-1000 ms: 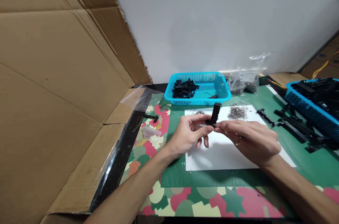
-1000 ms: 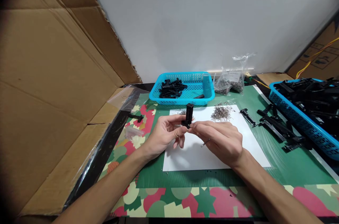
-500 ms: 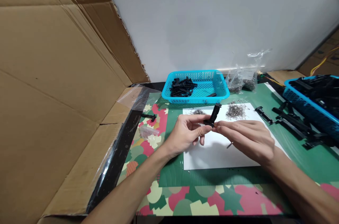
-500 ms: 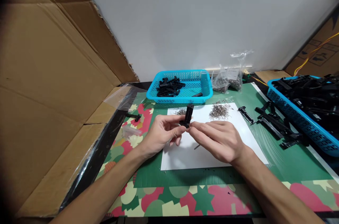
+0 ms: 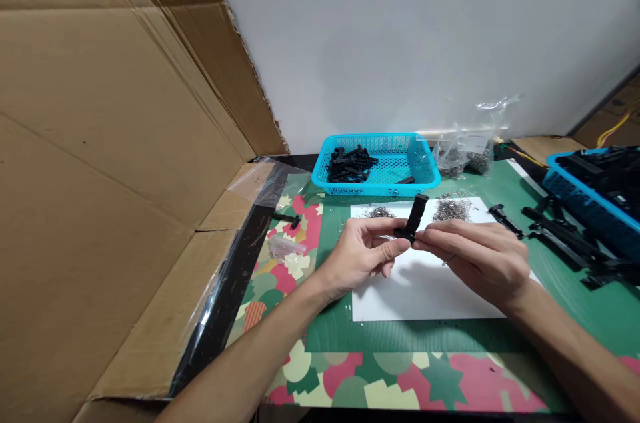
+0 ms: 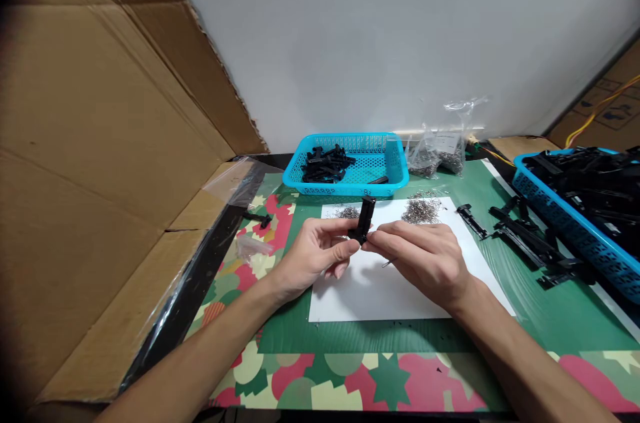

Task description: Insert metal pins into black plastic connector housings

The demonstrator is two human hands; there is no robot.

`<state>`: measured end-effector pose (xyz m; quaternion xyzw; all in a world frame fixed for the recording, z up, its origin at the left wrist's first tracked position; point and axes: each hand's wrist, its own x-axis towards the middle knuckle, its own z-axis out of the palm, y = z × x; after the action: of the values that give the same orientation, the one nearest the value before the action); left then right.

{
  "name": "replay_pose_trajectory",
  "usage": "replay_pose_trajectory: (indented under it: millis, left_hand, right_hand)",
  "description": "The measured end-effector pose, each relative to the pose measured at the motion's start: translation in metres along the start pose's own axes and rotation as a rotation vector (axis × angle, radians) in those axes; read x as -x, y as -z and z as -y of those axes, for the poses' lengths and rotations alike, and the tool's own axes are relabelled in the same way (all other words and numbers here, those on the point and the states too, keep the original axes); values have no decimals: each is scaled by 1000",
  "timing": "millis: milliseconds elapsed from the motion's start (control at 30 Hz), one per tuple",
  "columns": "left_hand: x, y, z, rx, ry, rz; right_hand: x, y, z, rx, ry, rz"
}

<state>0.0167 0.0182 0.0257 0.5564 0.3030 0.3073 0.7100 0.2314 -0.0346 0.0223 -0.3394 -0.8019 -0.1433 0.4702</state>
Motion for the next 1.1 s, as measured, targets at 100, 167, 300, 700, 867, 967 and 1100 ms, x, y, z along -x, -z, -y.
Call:
replay_pose_trajectory:
  millis: [100, 167, 300, 700, 867, 967, 1100]
  left_hand:
    - [0, 1, -1, 0, -5, -7]
    - [0, 2, -1, -3, -9, -14]
    - [-2, 3, 0, 3, -20, -12]
    - [-2, 9, 2, -87, -96, 28]
    - [-2, 8, 1, -67, -82, 39]
    - [-2, 7, 1, -57, -81, 42]
    - [-2, 8, 1, -66, -93, 48]
  right_hand:
    - [-1, -2, 2, -6, 2, 16]
    - [-1, -3, 2, -4, -6, 24]
    - [-1, -3, 2, 2, -31, 46]
    - [-2, -4, 1, -218, -160, 72]
    - [-1, -4, 0, -250, -172, 94]
    - [-1, -4, 0, -260, -180, 102]
    - [-4, -2, 3, -314, -233, 114]
